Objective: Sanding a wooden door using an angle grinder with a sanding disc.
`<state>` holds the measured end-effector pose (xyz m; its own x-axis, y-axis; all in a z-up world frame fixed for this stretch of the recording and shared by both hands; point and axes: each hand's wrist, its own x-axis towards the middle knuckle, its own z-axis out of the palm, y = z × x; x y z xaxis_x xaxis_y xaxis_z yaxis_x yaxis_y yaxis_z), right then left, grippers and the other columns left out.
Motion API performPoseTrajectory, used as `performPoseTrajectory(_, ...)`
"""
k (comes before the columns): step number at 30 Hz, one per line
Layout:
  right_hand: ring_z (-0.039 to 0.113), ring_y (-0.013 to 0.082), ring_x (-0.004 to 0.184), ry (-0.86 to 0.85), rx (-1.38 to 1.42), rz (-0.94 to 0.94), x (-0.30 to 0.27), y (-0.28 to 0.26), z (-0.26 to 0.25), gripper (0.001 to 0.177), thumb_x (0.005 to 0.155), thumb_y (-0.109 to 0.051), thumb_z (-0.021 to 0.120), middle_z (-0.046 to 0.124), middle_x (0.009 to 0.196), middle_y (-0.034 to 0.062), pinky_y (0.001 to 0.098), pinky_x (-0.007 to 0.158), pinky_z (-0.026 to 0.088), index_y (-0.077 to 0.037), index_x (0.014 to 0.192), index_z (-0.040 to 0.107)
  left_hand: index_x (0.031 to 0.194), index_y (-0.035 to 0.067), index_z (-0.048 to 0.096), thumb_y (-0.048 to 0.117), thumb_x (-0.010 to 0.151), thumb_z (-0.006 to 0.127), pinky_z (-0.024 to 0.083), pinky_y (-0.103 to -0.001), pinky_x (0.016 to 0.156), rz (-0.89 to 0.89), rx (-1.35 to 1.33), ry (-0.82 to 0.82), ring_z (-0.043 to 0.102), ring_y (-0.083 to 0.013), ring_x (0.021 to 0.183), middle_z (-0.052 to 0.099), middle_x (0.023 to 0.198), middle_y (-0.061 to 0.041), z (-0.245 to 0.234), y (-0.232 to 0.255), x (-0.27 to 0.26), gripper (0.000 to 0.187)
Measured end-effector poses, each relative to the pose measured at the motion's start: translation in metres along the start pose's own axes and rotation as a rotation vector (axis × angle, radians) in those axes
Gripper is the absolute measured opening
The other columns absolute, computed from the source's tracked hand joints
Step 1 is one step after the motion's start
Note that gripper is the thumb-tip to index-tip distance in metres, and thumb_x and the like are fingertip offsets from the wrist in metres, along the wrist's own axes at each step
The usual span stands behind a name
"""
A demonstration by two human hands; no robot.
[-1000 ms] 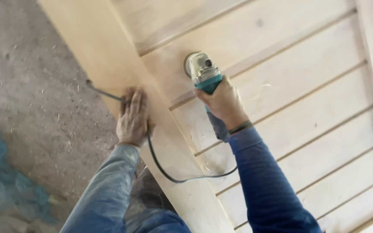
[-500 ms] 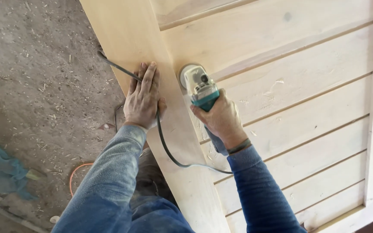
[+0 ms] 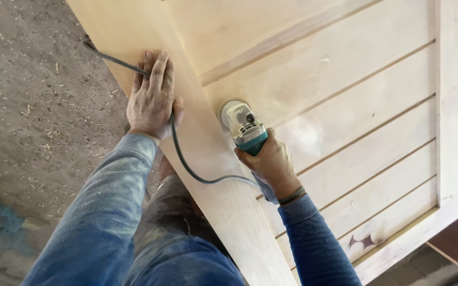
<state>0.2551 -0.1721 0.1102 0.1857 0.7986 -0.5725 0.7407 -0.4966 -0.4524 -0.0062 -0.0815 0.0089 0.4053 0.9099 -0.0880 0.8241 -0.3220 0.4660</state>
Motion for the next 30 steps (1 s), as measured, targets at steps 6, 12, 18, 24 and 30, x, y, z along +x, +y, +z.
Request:
performPoseTrajectory(6,0.077,0.0374,0.079,-0.004,0.032,-0.001,-0.028,0.027,0.004,0.061,0.075,-0.041,0.083,0.074,0.084,0.0251,0.0436,0.068,0.062,0.005,0.105,0.057,0.163,-0.011,0.027,0.025,0.095,0.047,0.009,-0.05,0.132,0.057,0.174,-0.04,0.012,-0.0416,0.16,0.019,0.171,-0.025,0.037,0.025,-0.035,0.079)
performPoseTrajectory(12,0.076,0.04,0.078,-0.007,-0.03,0.044,-0.042,0.054,0.004,0.061,0.073,-0.041,0.085,0.074,0.082,0.0261,0.0461,0.066,0.061,0.003,0.105,0.058,0.158,-0.011,0.028,0.026,0.089,0.047,0.01,-0.05,0.131,0.016,0.034,-0.052,0.013,-0.0397,0.158,0.022,0.167,-0.023,0.032,0.048,-0.043,0.08)
performPoseTrajectory(18,0.077,0.0392,0.081,0.027,0.049,-0.036,-0.018,0.053,0.0,0.061,0.074,-0.04,0.086,0.075,0.087,0.0256,0.046,0.066,0.061,0.003,0.109,0.06,0.157,-0.01,0.033,0.024,0.086,0.051,0.012,-0.049,0.131,-0.013,-0.002,0.001,0.018,-0.0385,0.158,0.028,0.165,-0.022,0.026,0.048,-0.042,0.08)
performPoseTrajectory(24,0.077,0.0375,0.084,0.054,0.096,-0.141,0.021,0.029,0.003,0.062,0.077,-0.039,0.086,0.074,0.089,0.0258,0.0444,0.064,0.061,0.005,0.113,0.059,0.157,-0.006,0.038,0.02,0.085,0.053,0.013,-0.048,0.132,-0.011,-0.043,0.032,0.02,-0.0353,0.159,0.03,0.166,-0.018,0.03,0.048,-0.043,0.079)
performPoseTrajectory(30,0.077,0.0349,0.078,0.037,0.076,-0.251,0.046,0.012,-0.001,0.063,0.079,-0.042,0.086,0.074,0.088,0.0233,0.042,0.065,0.062,0.006,0.11,0.058,0.157,-0.007,0.038,0.021,0.082,0.056,0.013,-0.048,0.131,-0.03,-0.031,0.015,0.019,-0.0361,0.158,0.029,0.166,-0.018,0.024,0.051,-0.041,0.082)
